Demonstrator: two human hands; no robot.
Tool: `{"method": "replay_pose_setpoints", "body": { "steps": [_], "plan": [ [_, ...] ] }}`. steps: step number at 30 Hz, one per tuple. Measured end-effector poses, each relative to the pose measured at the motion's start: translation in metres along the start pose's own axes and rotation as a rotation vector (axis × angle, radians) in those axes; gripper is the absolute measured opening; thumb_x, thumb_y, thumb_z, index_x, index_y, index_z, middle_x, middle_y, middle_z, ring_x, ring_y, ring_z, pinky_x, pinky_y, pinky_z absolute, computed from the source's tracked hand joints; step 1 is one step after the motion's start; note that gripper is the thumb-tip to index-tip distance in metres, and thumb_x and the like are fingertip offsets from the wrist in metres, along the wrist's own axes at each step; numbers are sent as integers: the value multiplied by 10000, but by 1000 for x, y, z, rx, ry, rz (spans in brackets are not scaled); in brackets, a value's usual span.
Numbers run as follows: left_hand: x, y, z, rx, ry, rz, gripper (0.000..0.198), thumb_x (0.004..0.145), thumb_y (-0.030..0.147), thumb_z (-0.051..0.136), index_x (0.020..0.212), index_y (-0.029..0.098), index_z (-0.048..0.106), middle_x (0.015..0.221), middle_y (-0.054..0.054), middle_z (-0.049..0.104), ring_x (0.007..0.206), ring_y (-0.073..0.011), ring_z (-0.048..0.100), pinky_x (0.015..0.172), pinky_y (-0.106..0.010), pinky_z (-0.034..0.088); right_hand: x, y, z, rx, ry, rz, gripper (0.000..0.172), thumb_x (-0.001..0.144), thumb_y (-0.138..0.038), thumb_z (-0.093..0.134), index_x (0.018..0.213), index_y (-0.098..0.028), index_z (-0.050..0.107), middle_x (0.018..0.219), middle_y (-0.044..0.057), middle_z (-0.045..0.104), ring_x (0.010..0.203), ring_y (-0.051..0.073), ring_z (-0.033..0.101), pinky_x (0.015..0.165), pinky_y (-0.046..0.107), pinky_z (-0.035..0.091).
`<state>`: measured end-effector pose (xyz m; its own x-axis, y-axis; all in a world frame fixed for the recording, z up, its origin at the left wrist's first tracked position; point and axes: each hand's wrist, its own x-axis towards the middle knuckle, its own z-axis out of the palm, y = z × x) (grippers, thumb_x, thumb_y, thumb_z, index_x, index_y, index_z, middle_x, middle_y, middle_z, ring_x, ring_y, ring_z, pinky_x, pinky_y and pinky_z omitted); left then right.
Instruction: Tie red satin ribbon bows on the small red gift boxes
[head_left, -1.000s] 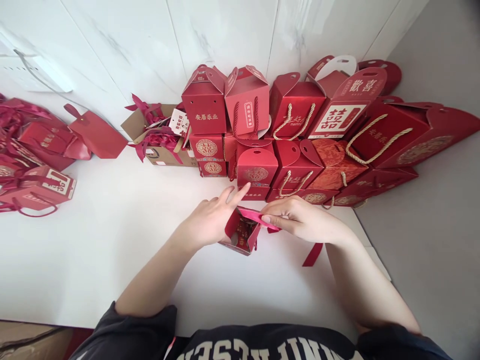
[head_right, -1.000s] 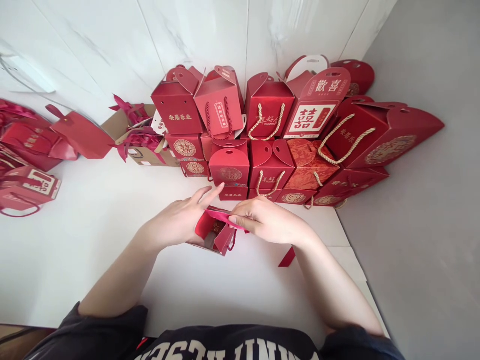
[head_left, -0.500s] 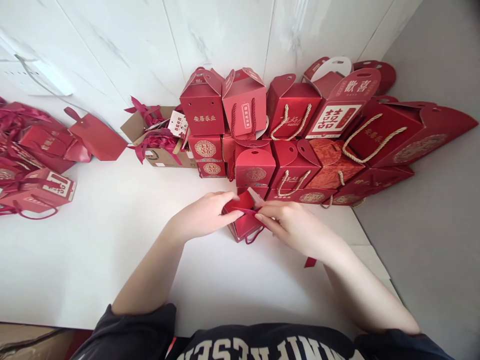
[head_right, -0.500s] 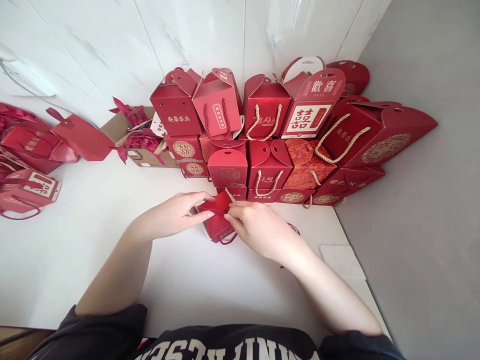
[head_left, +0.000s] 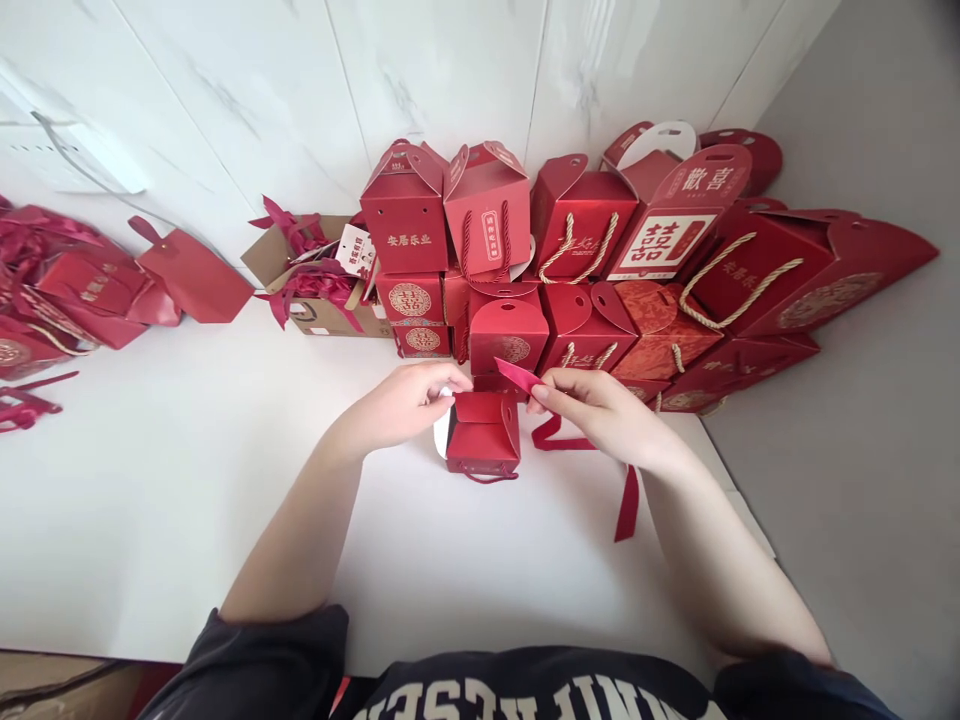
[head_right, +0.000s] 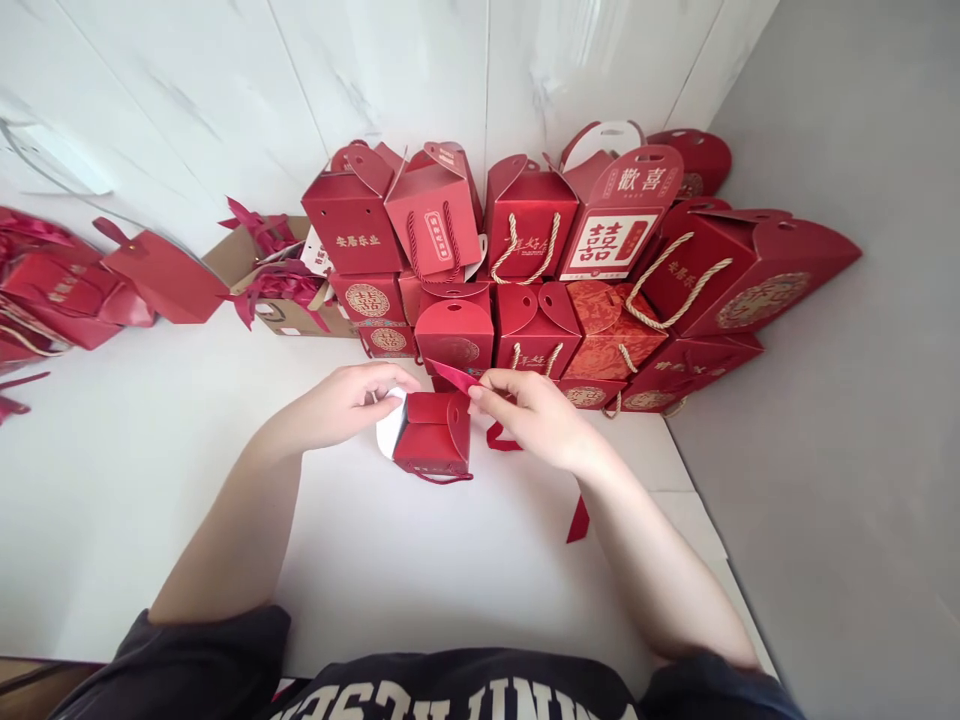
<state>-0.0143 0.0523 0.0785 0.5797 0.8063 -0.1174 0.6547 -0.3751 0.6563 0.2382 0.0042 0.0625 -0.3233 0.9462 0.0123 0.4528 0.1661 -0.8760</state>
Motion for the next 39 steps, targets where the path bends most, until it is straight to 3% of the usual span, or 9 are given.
{"method": "replay_pose_setpoints", "body": {
  "steps": [4,8,11,14,17,21,30,34,39],
  "plan": [
    [3,3,8,-186,31,-38,266,895,374,499,1085,214,594,1119,-57,655,877,-167,638,776,-306,508,17,23,4,347,-213,78,372,919,-484,537,849,-142,666,880,60,691,820,160,622,807,299,469],
    [6,3,16,-325,-137,-36,283,864,298,541,1135,222,517,1126,-76,641,904,-182,659,680,-281,514,29,39,19,473,-370,117,403,887,-509,582,934,-125,695,922,80,709,855,164,646,842,317,484],
    [9,0,18,-348,-204,-55,307,849,258,545,1151,220,501,1027,-67,656,904,-193,659,674,-286,507,31,41,22,443,-379,108,438,887,-537,567,878,-124,713,855,69,716,792,149,647,831,310,488],
    [10,-4,15,-318,-108,-49,298,844,253,542,1140,219,540,1042,-61,642,902,-178,638,753,-308,501,26,35,17,447,-419,180,477,870,-561,572,762,-115,701,729,67,709,660,142,638,727,304,509],
    [10,-6,12,-205,-25,-27,210,867,289,509,1034,211,611,931,-30,622,787,-145,583,716,-286,470,20,28,6,463,-426,276,465,861,-526,595,650,-118,663,528,26,635,484,118,572,577,272,486],
    [8,-4,12,-41,-48,-14,184,850,300,518,925,209,659,776,5,549,677,-125,504,623,-253,415,14,26,-7,396,-417,241,464,898,-375,559,504,-137,615,398,0,555,385,84,468,526,242,437],
    [9,4,18,18,-159,-20,253,854,295,492,1012,222,675,611,45,433,560,-105,403,553,-232,338,23,34,2,448,-473,279,404,859,-250,526,484,-134,617,371,0,546,368,100,498,518,246,441],
    [7,7,17,-41,-183,-9,260,860,309,491,1011,223,684,589,49,389,547,-99,356,541,-230,304,24,35,3,458,-469,291,402,868,-287,555,502,-131,613,391,-5,553,371,96,503,513,242,447],
    [10,5,24,-128,-181,-47,257,872,363,483,926,200,674,588,46,363,545,-99,323,519,-235,266,26,41,4,441,-529,175,406,905,-414,555,633,-136,672,580,24,661,528,121,586,633,268,488]
  ]
}}
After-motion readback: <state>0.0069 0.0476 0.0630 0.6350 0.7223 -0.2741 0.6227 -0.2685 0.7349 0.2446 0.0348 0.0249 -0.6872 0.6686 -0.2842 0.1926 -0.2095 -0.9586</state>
